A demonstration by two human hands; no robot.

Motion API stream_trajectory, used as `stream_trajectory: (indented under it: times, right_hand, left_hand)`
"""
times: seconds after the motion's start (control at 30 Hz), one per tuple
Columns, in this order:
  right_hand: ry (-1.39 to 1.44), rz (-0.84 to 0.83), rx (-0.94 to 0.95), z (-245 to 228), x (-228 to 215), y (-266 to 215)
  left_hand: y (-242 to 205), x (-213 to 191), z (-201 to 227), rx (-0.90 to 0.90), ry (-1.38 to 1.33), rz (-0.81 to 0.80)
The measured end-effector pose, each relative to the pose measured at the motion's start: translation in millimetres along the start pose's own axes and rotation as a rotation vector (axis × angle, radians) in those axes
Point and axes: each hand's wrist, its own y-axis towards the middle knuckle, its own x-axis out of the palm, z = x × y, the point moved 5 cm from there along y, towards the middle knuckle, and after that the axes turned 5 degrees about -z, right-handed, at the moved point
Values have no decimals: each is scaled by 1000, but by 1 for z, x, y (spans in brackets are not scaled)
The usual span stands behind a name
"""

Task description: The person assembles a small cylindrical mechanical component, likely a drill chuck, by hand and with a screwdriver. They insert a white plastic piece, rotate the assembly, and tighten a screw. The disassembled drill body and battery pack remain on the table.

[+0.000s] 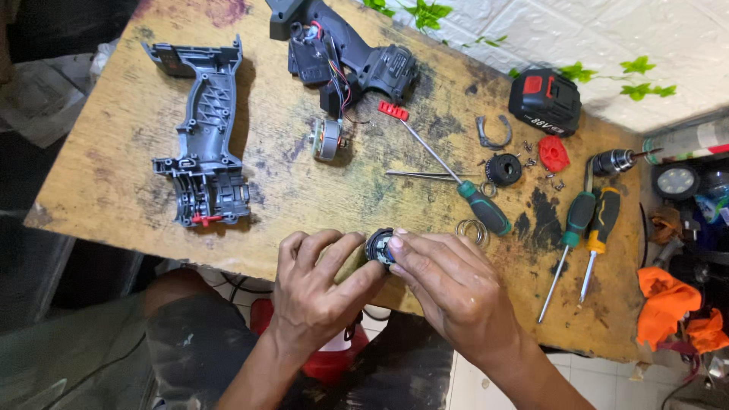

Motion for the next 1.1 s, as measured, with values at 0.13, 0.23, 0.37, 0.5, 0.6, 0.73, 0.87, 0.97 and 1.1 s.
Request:
stream_trajectory:
  times: [0.13, 0.23, 0.37, 0.5, 0.6, 0.73, 0.87, 0.97, 1.1]
  right_hand:
    - [8, 15, -5, -1, -1, -3]
    - [42, 19, -10, 1, 4, -8]
    - [19, 11, -4, -1, 4, -8]
    - [44, 17, 7, -2, 3, -7]
    - [42, 5, 12, 0, 6, -9]
    - [44, 27, 8, -4, 3, -6]
    - [25, 23, 19, -4, 3, -8]
    - [47, 8, 17, -1, 4, -9]
    - [94, -19, 24, -1, 1, -7]
  left_hand:
    - [0, 0, 0, -72, -177, -66]
    - [-1, 2, -5, -200, -318, -159]
    - [-2, 7, -9, -335, -357, -240]
    - [4, 7, -9, -323, -349, -289]
    - [5, 13, -12, -351, -314, -330]
    - [4, 16, -11, -347, -332, -304]
    - [3, 16, -9, -355, -312, -262]
    - [2, 19, -12, -366, -316, -271]
    - [2, 13, -8, -319, -328, -240]
